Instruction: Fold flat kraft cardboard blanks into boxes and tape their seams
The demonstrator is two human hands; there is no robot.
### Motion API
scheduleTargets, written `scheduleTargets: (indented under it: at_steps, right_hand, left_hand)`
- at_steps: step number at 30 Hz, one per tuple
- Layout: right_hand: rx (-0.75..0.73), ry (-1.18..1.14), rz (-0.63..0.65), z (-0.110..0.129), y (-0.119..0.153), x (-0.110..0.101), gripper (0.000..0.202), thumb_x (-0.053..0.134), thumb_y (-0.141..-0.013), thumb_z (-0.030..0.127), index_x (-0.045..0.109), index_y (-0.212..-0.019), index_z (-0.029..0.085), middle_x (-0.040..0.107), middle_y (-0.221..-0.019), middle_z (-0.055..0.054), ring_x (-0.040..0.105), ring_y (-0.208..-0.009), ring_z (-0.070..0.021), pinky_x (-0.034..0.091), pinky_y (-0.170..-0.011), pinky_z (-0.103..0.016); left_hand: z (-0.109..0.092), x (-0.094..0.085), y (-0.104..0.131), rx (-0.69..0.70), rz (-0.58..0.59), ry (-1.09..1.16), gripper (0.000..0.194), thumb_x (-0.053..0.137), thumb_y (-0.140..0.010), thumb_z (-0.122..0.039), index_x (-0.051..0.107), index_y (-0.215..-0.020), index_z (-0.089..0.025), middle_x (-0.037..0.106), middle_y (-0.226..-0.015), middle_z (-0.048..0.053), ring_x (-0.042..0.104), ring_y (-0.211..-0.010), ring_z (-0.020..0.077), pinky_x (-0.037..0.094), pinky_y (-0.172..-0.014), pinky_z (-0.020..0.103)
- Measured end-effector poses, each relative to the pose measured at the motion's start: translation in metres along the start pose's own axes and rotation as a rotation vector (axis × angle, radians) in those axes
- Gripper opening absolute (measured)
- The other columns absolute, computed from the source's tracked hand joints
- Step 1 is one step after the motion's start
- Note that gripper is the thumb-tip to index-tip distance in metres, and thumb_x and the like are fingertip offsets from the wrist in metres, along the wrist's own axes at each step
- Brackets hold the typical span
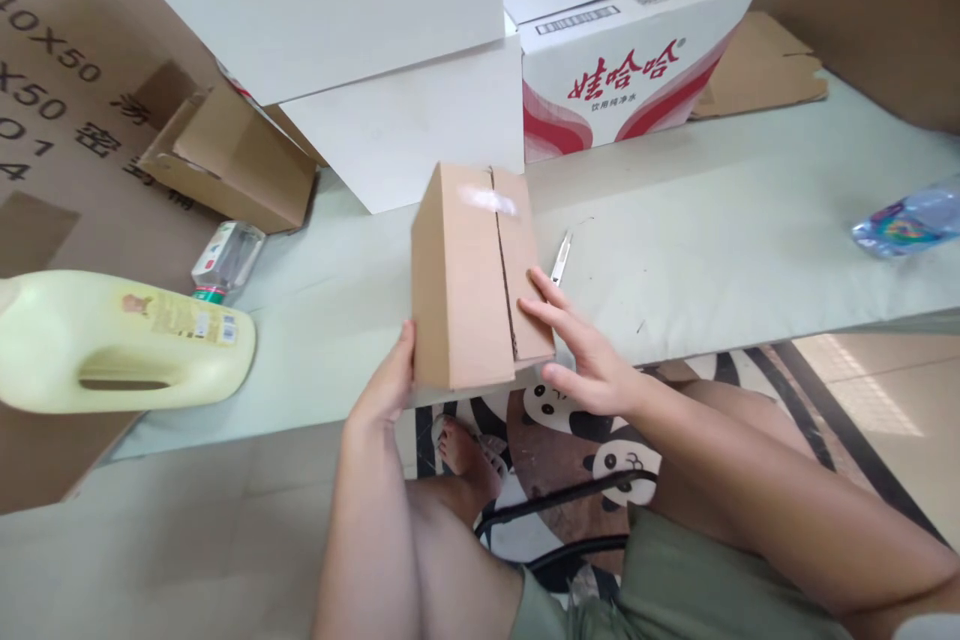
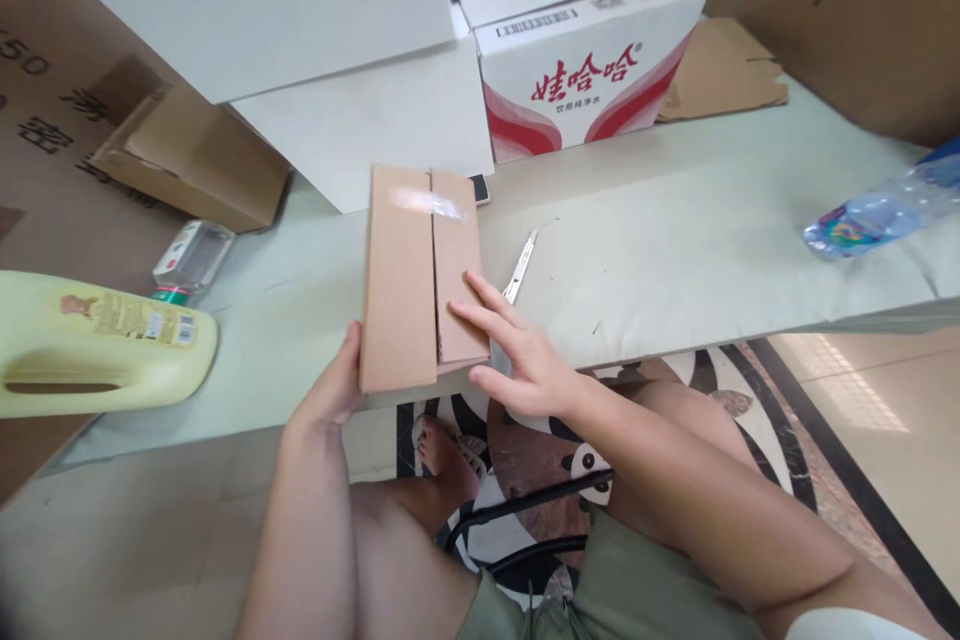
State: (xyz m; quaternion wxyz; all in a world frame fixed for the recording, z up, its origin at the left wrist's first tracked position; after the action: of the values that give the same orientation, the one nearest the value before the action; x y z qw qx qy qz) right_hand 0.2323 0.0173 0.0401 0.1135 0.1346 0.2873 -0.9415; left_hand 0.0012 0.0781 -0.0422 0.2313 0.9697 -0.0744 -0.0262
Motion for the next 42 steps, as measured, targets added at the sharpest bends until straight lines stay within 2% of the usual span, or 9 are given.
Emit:
scheduleTargets:
  at_steps: [5,8,15,20,26,29,32,37,42]
  right_hand:
    - [0.102,-0.123,-0.321,-0.008,0.004,-0.031,0.042,0.045,-0.096,0.06,0.057,-0.124,0.03,0.039,-0.161,-0.006,0.038,-0.148,-0.0299,0.038,-0.116,-0.056]
    - [0.234,-0.162,-0.378,-0.02,0.005,-0.036,0.036,0.051,-0.095,0.059,0.058,-0.111,0.027,0.047,-0.155,-0.01,0.048,-0.141,-0.0301,0.042,-0.111,-0.054]
    - [0.257,-0.202,-0.233,-0.026,-0.007,-0.019,0.032,0.06,-0.093,0.051,0.06,-0.112,0.026,0.05,-0.151,-0.013,0.046,-0.143,-0.0277,0.038,-0.114,-0.051]
    - [0.102,-0.124,-0.044,-0.007,-0.018,0.007,0.03,0.06,-0.094,0.042,0.064,-0.118,0.025,0.049,-0.151,-0.015,0.04,-0.147,-0.0272,0.037,-0.116,-0.052]
    - [0.002,-0.203,0.108,0.01,-0.021,0.031,0.029,0.059,-0.094,0.041,0.065,-0.114,0.021,0.05,-0.151,-0.017,0.049,-0.141,-0.0232,0.043,-0.112,-0.041]
    - [-0.004,-0.221,0.175,0.012,-0.018,0.035,0.036,0.054,-0.096,0.046,0.064,-0.12,0.021,0.05,-0.152,-0.016,0.048,-0.142,-0.0233,0.044,-0.111,-0.04]
    - [0.042,-0.123,0.137,0.004,-0.018,0.024,0.041,0.047,-0.099,0.044,0.059,-0.129,0.02,0.061,-0.139,-0.015,0.056,-0.132,-0.0245,0.046,-0.108,-0.043]
    - [0.518,0.448,0.005,-0.053,-0.012,-0.019,0.046,0.05,-0.094,0.035,0.057,-0.137,0.021,0.067,-0.115,-0.013,0.066,-0.1,-0.0271,0.053,-0.084,-0.041]
    - [0.714,0.845,0.18,-0.082,-0.006,-0.034,0.051,0.045,-0.096,0.038,0.053,-0.144,0.022,0.063,-0.114,-0.017,0.065,-0.096,-0.0315,0.05,-0.077,-0.041]
  left_hand:
    - [0.011,0.054,0.025,-0.183,0.477,-0.303,0.053,0.067,-0.074,-0.07,0.075,-0.085,-0.019,0.077,-0.083,0.013,0.07,-0.059,0.0216,0.035,-0.042,0.024]
    - [0.007,0.06,0.026,-0.161,0.534,-0.435,0.043,0.07,-0.076,-0.06,0.077,-0.083,-0.018,0.078,-0.093,0.013,0.069,-0.06,0.0183,0.034,-0.043,0.023]
    - [-0.014,-0.007,-0.008,0.059,-0.116,-0.238,0.042,0.073,-0.072,-0.055,0.073,-0.085,-0.015,0.076,-0.085,0.013,0.067,-0.065,0.0185,0.045,-0.051,0.025]
    - [-0.052,-0.032,0.006,0.49,-0.536,0.001,0.049,0.066,-0.08,-0.051,0.066,-0.117,-0.02,0.067,-0.129,0.013,0.065,-0.112,0.0245,0.055,-0.082,0.033]
    - [-0.105,-0.044,0.058,1.077,-0.622,0.045,0.057,0.071,-0.072,-0.047,0.065,-0.121,-0.02,0.061,-0.135,0.011,0.053,-0.13,0.0288,0.037,-0.114,0.043]
    - [-0.108,-0.049,0.056,0.969,-0.634,-0.114,0.029,0.069,-0.068,-0.037,0.072,-0.09,-0.018,0.068,-0.114,0.011,0.057,-0.122,0.03,0.036,-0.114,0.047]
    - [-0.096,-0.058,0.05,0.833,-0.712,-0.056,0.024,0.063,-0.064,-0.035,0.068,-0.081,-0.019,0.069,-0.104,0.009,0.059,-0.117,0.0304,0.039,-0.111,0.049]
    - [-0.092,-0.054,0.049,0.834,-0.74,0.011,0.026,0.061,-0.061,-0.033,0.067,-0.082,-0.019,0.068,-0.101,0.01,0.061,-0.112,0.0298,0.041,-0.109,0.049]
    - [-0.092,-0.05,0.048,0.821,-0.729,0.071,0.021,0.062,-0.063,-0.028,0.068,-0.081,-0.019,0.068,-0.103,0.009,0.059,-0.112,0.0278,0.041,-0.108,0.045]
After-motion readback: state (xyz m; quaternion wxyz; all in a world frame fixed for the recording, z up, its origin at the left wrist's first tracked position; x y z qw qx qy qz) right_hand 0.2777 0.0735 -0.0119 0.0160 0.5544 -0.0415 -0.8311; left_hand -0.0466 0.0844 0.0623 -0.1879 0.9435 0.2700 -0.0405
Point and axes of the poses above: each hand's wrist, its own y-axis away from the middle knuckle, its own x-axis out of the palm, z = x × y, the point moved 9 cm from there along -y, towards the middle knuckle
